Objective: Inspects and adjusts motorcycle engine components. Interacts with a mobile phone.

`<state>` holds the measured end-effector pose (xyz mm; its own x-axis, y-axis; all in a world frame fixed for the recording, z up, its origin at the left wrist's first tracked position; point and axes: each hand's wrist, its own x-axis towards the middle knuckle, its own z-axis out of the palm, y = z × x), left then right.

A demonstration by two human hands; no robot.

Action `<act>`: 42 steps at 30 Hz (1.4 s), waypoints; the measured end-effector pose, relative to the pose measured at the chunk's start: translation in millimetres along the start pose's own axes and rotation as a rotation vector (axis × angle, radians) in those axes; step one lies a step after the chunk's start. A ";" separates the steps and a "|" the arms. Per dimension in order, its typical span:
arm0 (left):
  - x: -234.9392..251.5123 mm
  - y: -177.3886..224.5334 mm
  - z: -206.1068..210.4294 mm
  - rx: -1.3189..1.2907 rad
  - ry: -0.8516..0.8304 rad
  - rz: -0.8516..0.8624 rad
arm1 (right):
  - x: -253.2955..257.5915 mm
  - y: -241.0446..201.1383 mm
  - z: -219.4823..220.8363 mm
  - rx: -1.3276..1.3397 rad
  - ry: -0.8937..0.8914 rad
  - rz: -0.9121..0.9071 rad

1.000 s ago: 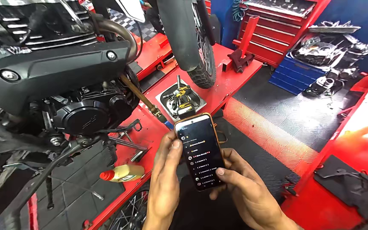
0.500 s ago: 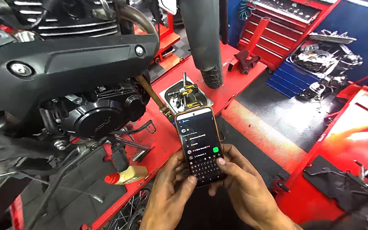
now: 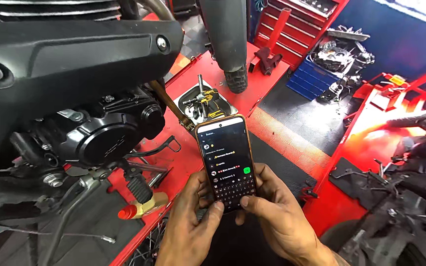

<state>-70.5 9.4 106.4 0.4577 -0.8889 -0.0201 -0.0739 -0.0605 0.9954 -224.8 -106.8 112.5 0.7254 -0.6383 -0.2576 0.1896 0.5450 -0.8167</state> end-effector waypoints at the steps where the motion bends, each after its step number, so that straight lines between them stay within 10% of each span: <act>1: -0.4 1.0 0.1 0.000 0.010 0.005 | 0.9 -1.3 0.5 -0.005 -0.011 0.001; 42: 6.7 7.0 30.3 -0.030 0.014 0.063 | -4.2 -15.6 -21.8 -0.030 -0.059 -0.077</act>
<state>-94.8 -10.7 110.4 0.4657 -0.8839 0.0441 -0.0769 0.0092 0.9970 -245.2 -124.5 115.1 0.7475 -0.6439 -0.1634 0.2266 0.4784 -0.8484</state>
